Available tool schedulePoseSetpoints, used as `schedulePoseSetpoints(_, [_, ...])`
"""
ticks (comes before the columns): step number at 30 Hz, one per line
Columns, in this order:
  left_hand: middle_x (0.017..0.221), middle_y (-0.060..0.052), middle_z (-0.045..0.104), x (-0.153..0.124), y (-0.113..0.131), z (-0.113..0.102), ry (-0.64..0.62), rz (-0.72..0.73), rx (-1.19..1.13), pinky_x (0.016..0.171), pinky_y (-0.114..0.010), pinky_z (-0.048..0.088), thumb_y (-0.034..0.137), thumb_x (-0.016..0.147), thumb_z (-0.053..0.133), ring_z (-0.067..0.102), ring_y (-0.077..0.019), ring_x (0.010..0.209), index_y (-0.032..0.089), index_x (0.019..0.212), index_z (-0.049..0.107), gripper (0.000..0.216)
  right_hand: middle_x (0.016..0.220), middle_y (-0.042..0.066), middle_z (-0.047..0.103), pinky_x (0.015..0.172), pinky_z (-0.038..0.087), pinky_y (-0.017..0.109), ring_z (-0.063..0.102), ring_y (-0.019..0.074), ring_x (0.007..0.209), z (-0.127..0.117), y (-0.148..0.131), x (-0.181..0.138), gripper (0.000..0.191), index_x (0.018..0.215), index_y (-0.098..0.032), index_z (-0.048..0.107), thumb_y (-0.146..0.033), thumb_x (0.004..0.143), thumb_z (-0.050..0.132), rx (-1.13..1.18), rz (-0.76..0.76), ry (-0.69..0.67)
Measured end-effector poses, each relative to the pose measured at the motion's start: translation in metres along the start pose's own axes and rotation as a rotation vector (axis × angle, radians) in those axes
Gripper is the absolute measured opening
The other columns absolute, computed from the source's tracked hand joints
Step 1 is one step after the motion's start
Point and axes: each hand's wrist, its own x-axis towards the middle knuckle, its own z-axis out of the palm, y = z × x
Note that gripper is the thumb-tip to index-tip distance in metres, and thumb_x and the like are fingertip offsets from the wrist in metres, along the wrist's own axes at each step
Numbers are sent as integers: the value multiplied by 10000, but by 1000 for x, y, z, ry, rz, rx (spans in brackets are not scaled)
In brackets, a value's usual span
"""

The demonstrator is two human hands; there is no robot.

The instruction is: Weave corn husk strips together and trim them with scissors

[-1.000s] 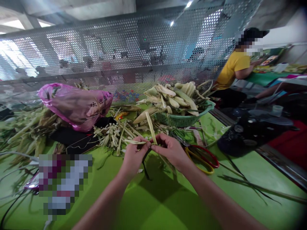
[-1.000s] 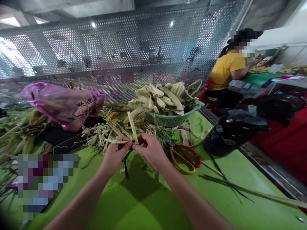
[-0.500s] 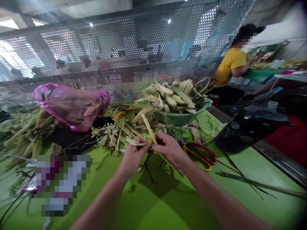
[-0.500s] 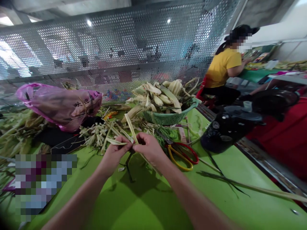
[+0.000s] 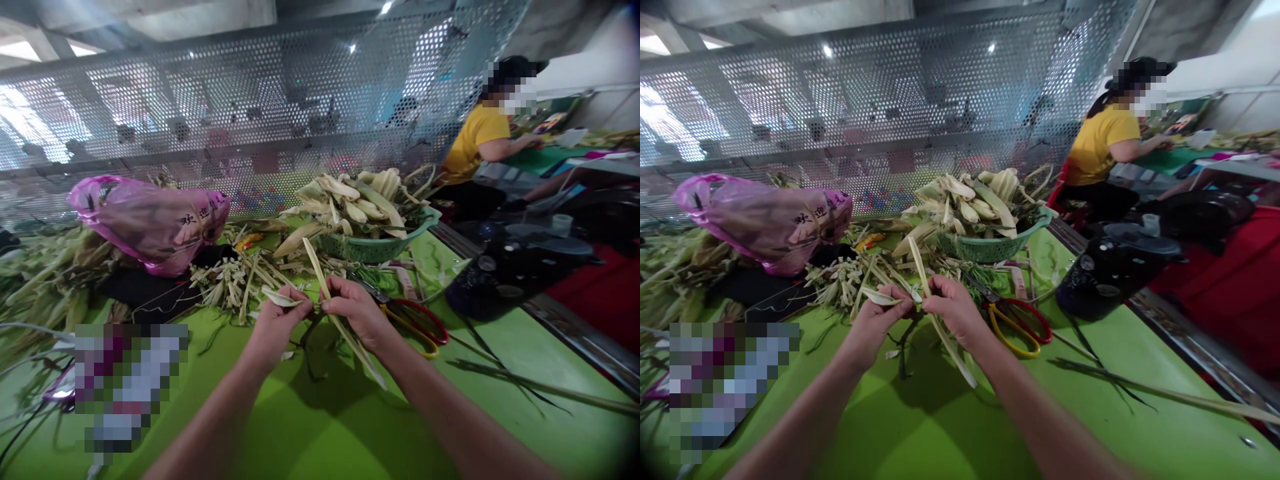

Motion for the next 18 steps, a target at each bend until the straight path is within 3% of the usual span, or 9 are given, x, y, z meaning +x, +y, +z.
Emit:
schedulePoseSetpoints(5, [764, -17, 621, 5, 8, -20, -50, -100, -60, 712, -252, 413, 336, 764, 675, 564, -124, 727, 146, 795, 600, 206, 646, -28, 528, 578, 358, 252, 459, 124, 600, -5, -6, 0, 114, 683, -190, 553, -244, 643, 645, -60, -41, -13])
schedulePoseSetpoints(7, [958, -65, 671, 9, 17, -35, -53, -118, -82, 760, -281, 431, 347, 751, 687, 612, -168, 851, 165, 981, 605, 304, 658, -27, 537, 590, 357, 252, 467, 125, 616, -8, -9, 1, 147, 709, -184, 576, -278, 671, 681, -164, -67, -28])
schedulePoseSetpoints(9, [1112, -96, 645, 11, 26, -46, 2, -44, -71, 827, -313, 434, 402, 814, 602, 608, -195, 961, 185, 1122, 562, 378, 659, -25, 545, 580, 353, 250, 467, 125, 615, -11, -11, 1, 161, 734, -178, 599, -304, 697, 690, -282, -78, -47])
schedulePoseSetpoints(11, [1144, -107, 628, 10, 31, -49, -15, 18, 71, 894, -326, 418, 399, 818, 594, 582, -210, 1031, 169, 1125, 572, 384, 634, -31, 538, 566, 355, 247, 467, 124, 599, -12, -12, 0, 157, 735, -176, 607, -312, 717, 685, -389, -78, -82])
schedulePoseSetpoints(14, [1128, -84, 629, 8, 28, -41, -253, 21, 347, 940, -328, 396, 349, 799, 624, 551, -215, 1068, 175, 1096, 601, 346, 690, -21, 594, 618, 408, 255, 532, 138, 649, -10, -13, -2, 123, 785, -176, 617, -266, 726, 677, -424, -80, -162])
schedulePoseSetpoints(16, [1048, -65, 642, 6, 21, -33, -341, 38, 413, 905, -316, 408, 322, 822, 582, 560, -202, 1008, 174, 1016, 611, 245, 800, 2, 642, 704, 444, 273, 585, 158, 748, -7, -13, -3, 160, 877, -178, 620, -224, 731, 664, -387, -91, -192])
schedulePoseSetpoints(18, [840, -46, 636, 6, 14, -28, -378, -10, 410, 774, -290, 438, 334, 869, 496, 581, -172, 818, 160, 831, 592, 203, 857, 13, 651, 754, 457, 283, 603, 169, 815, -7, -14, -3, 252, 982, -188, 602, -202, 736, 654, -371, -113, -167])
